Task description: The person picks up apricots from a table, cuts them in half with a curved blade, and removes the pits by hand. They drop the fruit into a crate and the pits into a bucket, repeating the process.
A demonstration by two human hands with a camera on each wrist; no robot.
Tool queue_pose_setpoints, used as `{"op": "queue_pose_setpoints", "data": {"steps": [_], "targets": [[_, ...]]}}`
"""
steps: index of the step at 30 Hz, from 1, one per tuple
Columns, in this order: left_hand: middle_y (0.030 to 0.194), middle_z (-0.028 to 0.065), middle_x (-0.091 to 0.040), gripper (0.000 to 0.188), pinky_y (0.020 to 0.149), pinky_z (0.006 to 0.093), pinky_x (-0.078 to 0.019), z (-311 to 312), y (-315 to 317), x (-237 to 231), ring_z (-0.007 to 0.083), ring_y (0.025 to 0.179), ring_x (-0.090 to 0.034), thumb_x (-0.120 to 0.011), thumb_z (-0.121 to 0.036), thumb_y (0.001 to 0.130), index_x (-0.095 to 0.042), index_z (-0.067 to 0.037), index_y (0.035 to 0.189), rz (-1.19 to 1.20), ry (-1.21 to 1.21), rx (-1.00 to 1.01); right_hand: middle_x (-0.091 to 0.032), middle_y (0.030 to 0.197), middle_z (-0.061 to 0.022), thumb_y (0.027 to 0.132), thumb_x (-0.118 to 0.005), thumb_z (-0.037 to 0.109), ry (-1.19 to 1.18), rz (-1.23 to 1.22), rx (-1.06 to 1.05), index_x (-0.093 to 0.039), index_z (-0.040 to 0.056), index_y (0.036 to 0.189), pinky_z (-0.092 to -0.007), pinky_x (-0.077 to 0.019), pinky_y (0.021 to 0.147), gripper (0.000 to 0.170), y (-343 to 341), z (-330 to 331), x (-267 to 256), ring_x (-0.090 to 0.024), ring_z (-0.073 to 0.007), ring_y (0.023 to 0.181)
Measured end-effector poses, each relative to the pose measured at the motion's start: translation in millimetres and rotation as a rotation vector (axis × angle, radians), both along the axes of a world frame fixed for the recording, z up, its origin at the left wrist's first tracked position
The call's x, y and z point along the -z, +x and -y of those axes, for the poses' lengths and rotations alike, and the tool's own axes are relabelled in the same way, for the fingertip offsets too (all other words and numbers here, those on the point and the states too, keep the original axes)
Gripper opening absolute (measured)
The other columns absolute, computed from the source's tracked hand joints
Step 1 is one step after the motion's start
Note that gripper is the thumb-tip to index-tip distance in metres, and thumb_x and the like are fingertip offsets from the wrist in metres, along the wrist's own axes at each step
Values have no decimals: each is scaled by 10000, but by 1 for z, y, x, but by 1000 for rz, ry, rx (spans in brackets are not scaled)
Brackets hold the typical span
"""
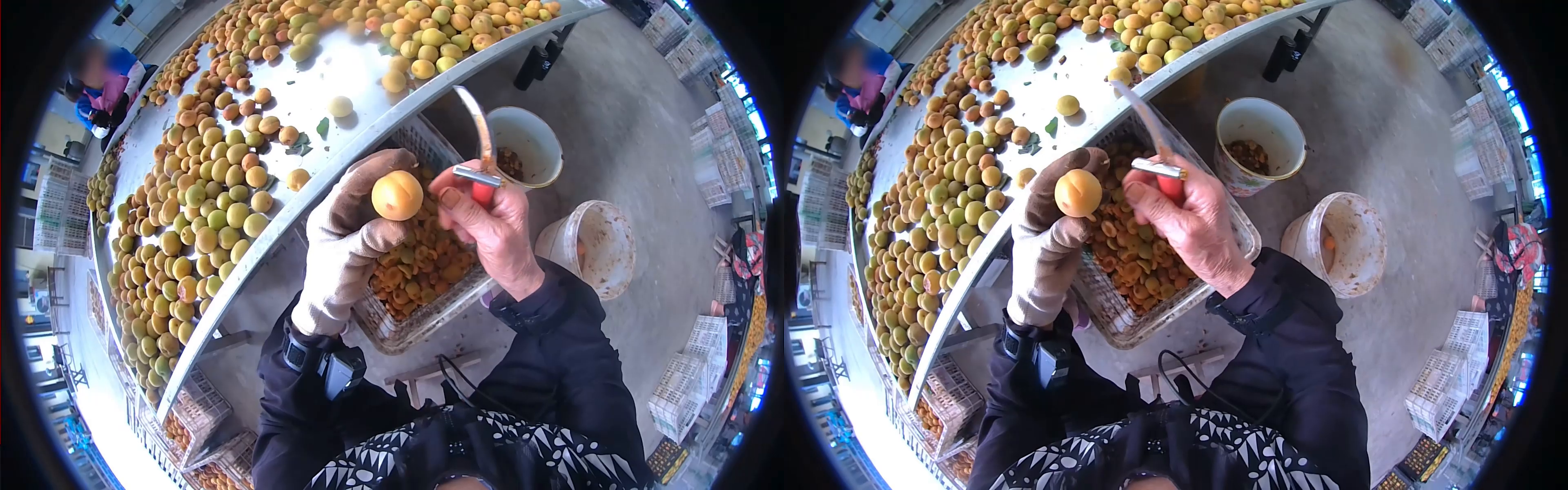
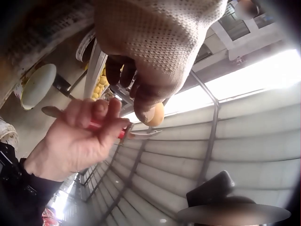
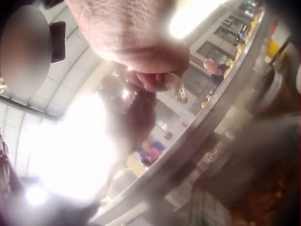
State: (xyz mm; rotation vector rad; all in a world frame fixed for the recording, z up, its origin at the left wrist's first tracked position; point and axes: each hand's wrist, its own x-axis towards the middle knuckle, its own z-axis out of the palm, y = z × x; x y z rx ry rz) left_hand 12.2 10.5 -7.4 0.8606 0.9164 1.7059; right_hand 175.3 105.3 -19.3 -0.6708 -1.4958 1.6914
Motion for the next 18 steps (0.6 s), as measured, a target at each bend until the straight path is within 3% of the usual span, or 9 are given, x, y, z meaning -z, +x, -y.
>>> {"op": "queue_pose_setpoints", "data": {"steps": [2,6,8,12,14,18], "targets": [[1322,84,-555,701,1031,319,-405,-1,-1,3,181,1204,-525,-843,-207,725,-541,5,1322,-23,3,14,-628,816,0,933,-673,234,-195,-79,-188,-651,40,1033,-184,-413,566,219,-2,6,-14,-492,-34,610],[1388,111,-488,670,1048,351,-386,-3,-2,8,214,1251,-486,-823,-265,739,-568,-1,1300,-157,26,34,-643,803,3,939,-666,254,-293,-181,-166,-655,16,1116,-176,-404,554,297,-9,15,-16,-501,-33,610],[1373,108,-496,668,1044,346,-389,-4,-3,10,211,1237,-497,-816,-266,756,-557,0,1312,-272,45,30,-648,811,0,935,-670,245,-293,-182,-161,-654,12,1129,-174,-408,558,303,-9,14,-13,-504,-31,614],[1350,102,-548,720,1071,351,-381,-2,-1,7,207,1233,-521,-815,-298,771,-510,-4,1354,-281,-19,-16,-655,841,-11,924,-686,221,-264,-146,-131,-650,7,1152,-168,-416,564,315,-8,11,-14,-520,-27,634],[1322,100,-533,660,1008,317,-426,0,-5,6,180,1189,-527,-808,-241,785,-531,-6,1336,-503,-30,-28,-653,846,-12,918,-694,226,-224,-133,-129,-650,5,1150,-165,-416,565,323,-9,9,-10,-523,-26,642],[1268,83,-575,645,968,295,-458,4,5,0,156,1127,-560,-817,-215,782,-536,-1,1322,-337,-123,-76,-629,856,-3,900,-719,259,-138,-45,-96,-646,1,1124,-158,-409,563,350,-14,12,-9,-511,-20,651]]}}
